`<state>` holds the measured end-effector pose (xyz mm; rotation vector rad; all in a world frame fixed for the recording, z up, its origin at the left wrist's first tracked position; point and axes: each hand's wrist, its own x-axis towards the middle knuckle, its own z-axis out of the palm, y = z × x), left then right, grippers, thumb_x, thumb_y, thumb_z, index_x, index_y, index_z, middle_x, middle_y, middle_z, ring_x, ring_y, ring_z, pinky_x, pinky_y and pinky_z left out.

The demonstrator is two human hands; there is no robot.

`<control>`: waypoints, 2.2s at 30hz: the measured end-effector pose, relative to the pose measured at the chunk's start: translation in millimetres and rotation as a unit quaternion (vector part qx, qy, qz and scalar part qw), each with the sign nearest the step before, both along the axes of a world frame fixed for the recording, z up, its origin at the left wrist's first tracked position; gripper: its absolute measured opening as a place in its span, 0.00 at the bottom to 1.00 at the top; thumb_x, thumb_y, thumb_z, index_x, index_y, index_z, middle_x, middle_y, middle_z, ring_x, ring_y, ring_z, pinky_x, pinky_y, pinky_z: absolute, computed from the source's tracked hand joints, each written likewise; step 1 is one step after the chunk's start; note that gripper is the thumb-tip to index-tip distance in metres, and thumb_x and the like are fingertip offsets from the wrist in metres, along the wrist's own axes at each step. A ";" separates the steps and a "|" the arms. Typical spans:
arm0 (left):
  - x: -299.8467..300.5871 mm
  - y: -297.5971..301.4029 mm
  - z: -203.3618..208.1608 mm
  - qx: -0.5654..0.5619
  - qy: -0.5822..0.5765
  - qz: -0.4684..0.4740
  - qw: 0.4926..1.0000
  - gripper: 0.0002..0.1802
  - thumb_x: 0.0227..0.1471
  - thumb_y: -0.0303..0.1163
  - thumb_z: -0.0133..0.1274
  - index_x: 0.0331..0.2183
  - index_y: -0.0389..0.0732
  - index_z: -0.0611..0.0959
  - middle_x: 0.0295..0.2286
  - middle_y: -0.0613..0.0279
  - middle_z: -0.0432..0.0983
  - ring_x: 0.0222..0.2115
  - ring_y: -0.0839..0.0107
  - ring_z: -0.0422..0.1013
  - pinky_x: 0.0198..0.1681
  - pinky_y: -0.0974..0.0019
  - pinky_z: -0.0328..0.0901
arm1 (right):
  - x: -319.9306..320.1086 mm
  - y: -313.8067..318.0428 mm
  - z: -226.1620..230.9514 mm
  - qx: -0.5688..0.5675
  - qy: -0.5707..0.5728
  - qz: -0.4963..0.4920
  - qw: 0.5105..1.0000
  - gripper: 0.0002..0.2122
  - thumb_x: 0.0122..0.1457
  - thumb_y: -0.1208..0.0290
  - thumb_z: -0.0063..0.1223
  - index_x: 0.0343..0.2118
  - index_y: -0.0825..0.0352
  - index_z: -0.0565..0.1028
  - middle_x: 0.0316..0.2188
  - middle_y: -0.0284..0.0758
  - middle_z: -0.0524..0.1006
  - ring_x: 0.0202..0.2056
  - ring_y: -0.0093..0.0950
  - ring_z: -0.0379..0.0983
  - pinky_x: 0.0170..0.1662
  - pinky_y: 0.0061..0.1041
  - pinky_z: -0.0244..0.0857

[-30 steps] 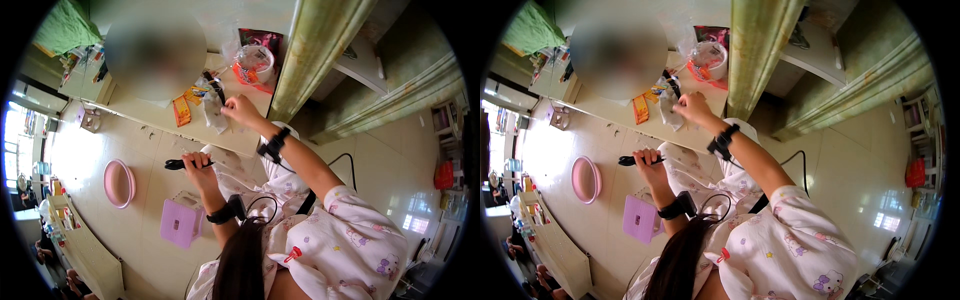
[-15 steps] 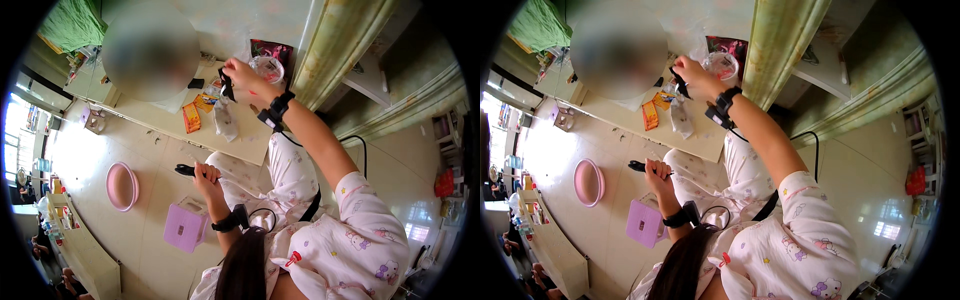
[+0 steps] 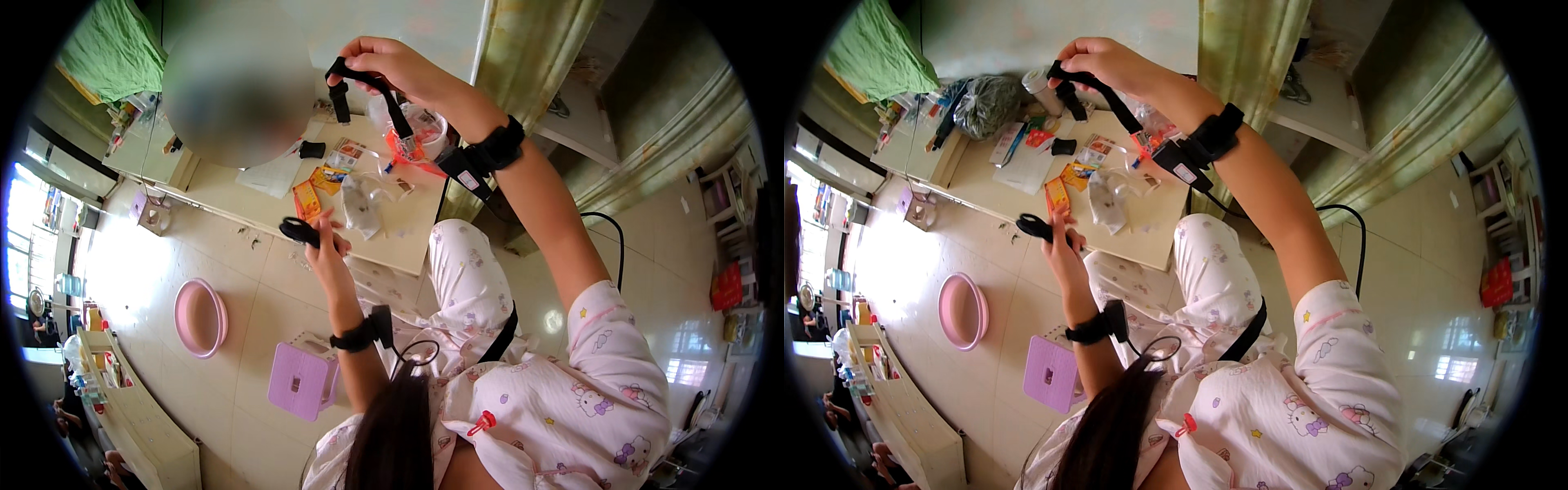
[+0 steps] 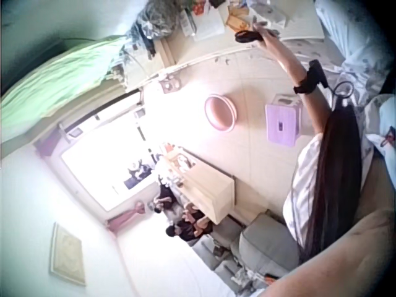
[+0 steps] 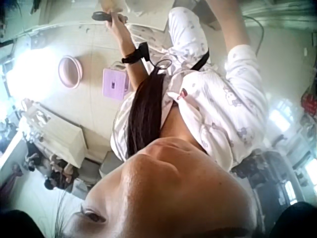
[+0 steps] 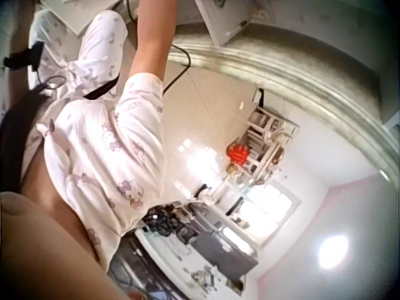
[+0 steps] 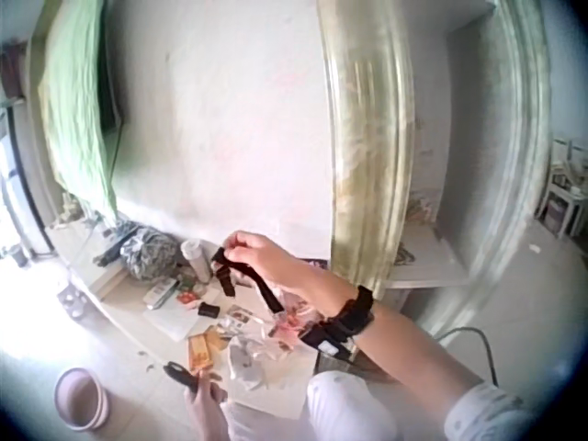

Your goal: The person assembles components of a manual pump by connecting a long tube, opening several small foil packets, and organizing various supplies into a shelf compartment.

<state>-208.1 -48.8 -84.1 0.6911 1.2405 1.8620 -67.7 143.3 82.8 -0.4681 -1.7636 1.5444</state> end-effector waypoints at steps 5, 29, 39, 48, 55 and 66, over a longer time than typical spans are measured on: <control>-3.0 46.7 35.8 0.088 0.134 0.057 0.985 0.17 0.57 0.36 0.44 0.41 0.32 0.75 0.32 0.64 0.73 0.28 0.81 0.65 0.34 0.76 0.59 | 27.4 -33.1 17.5 0.090 -0.066 -0.038 0.993 0.10 0.54 0.67 0.48 0.36 0.66 0.72 0.29 0.25 0.74 0.29 0.14 0.64 0.33 0.16 0.58; 92.2 3.9 22.9 0.023 -0.206 -0.353 0.912 0.21 0.57 0.36 0.40 0.47 0.30 0.66 0.35 0.47 0.73 0.31 0.56 0.73 0.36 0.58 0.68 | 70.8 -71.7 -58.6 -0.144 -0.114 -0.102 0.978 0.07 0.59 0.65 0.44 0.35 0.63 0.65 0.28 0.30 0.73 0.23 0.15 0.67 0.18 0.15 0.59; 115.5 13.1 26.1 0.027 -0.251 -0.318 0.914 0.25 0.59 0.43 0.36 0.49 0.32 0.64 0.29 0.48 0.73 0.23 0.63 0.71 0.28 0.65 0.67 | 72.7 -97.1 -70.2 -0.155 -0.025 -0.104 0.982 0.08 0.61 0.64 0.42 0.36 0.63 0.62 0.31 0.34 0.72 0.26 0.20 0.71 0.23 0.20 0.67; 112.1 5.3 14.6 0.089 -0.137 -0.417 0.894 0.28 0.56 0.42 0.40 0.50 0.31 0.63 0.23 0.52 0.72 0.14 0.75 0.61 0.19 0.74 0.57 | 83.7 -77.5 -90.2 -0.055 -0.003 -0.171 0.984 0.06 0.59 0.70 0.46 0.32 0.65 0.63 0.28 0.30 0.71 0.29 0.17 0.69 0.29 0.18 0.66; 104.8 10.1 9.1 0.014 -0.118 -0.331 0.936 0.17 0.54 0.35 0.41 0.42 0.32 0.66 0.24 0.50 0.73 0.16 0.72 0.64 0.20 0.73 0.59 | 98.6 -94.6 -81.9 -0.040 0.052 -0.164 0.984 0.11 0.56 0.74 0.49 0.42 0.66 0.66 0.26 0.25 0.70 0.30 0.15 0.67 0.33 0.16 0.63; 92.6 25.2 3.3 0.106 -0.460 -0.192 0.860 0.20 0.47 0.32 0.37 0.44 0.41 0.70 0.35 0.60 0.68 0.39 0.62 0.65 0.55 0.50 0.54 | 109.8 -165.0 -127.2 0.378 -0.113 -0.179 0.901 0.08 0.43 0.82 0.57 0.28 0.64 0.74 0.29 0.30 0.74 0.33 0.30 0.69 0.36 0.27 0.64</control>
